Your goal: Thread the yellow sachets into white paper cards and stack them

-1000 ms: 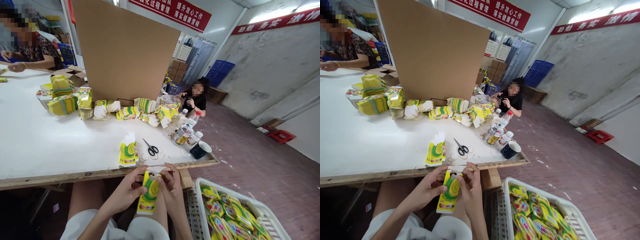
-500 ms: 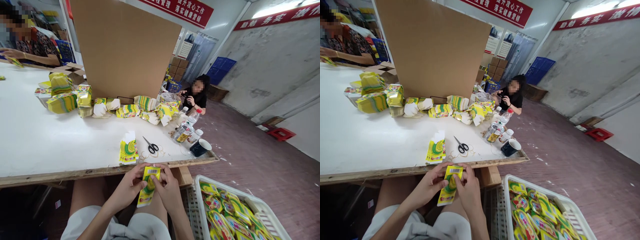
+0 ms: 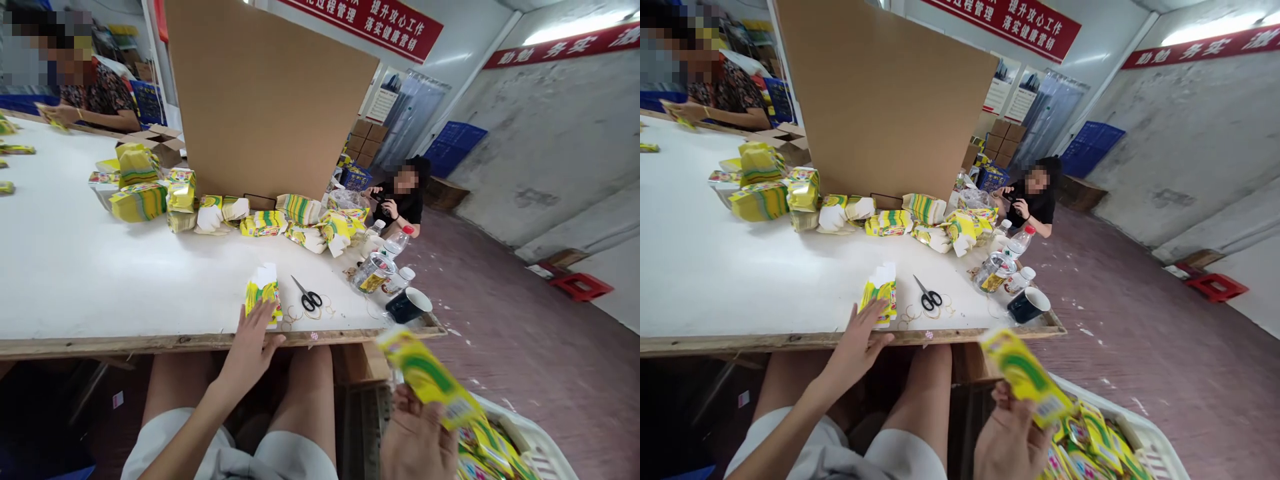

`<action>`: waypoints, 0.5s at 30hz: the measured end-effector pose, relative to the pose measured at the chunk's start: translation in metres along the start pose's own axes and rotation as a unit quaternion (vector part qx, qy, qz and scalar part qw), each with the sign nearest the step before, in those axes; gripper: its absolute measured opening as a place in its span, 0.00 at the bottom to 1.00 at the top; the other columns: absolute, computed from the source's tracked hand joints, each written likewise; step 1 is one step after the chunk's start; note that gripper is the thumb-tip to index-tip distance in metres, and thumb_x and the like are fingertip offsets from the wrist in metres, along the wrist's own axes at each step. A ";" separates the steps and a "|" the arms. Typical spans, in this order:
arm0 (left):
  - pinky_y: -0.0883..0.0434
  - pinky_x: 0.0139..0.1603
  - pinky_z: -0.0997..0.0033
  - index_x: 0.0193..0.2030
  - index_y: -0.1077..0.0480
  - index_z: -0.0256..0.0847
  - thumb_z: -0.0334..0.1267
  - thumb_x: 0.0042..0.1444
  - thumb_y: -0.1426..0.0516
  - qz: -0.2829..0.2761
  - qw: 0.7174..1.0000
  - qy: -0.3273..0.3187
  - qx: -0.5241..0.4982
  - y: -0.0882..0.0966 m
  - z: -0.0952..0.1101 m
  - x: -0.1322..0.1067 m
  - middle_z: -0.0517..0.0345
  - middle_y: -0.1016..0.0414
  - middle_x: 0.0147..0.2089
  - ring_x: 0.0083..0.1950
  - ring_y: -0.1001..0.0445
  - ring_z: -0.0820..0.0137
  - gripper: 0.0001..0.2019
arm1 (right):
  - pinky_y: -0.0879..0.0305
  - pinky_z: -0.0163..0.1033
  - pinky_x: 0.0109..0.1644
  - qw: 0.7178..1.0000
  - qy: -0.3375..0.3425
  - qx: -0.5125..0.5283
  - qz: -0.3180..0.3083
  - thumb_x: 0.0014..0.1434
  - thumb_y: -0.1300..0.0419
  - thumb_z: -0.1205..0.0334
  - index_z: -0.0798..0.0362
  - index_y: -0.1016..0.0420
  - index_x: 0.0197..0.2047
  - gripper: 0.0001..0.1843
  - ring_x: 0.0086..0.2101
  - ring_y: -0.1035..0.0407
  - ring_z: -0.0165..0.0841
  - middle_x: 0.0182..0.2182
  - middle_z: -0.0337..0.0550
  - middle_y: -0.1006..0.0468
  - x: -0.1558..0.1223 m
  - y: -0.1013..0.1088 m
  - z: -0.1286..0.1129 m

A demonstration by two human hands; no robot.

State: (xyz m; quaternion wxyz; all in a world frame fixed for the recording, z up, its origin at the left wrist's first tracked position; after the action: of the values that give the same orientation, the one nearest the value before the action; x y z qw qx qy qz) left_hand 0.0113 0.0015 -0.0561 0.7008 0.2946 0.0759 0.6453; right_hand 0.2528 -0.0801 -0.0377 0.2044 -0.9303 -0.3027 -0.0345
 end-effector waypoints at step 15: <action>0.50 0.72 0.47 0.62 0.34 0.45 0.41 0.61 0.43 0.095 0.982 0.045 -0.159 0.019 -0.004 -0.004 0.47 0.31 0.66 0.69 0.38 0.56 0.22 | 0.28 0.41 0.36 0.928 -0.187 -0.101 -0.305 0.48 0.31 0.51 0.53 0.25 0.44 0.22 0.30 0.24 0.38 0.29 0.42 0.18 -0.028 -0.117 0.074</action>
State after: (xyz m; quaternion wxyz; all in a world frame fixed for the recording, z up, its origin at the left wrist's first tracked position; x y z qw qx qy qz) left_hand -0.0072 -0.0009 -0.0507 0.6698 0.1560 -0.0241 0.7256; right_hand 0.1582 0.0198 -0.0682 0.0281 -0.7983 -0.5996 0.0493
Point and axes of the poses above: each hand's wrist, its own x-axis towards the middle knuckle, its own y-axis out of the back of the hand, z = x × y, the point moved 1 cm from there along x, towards the middle knuckle
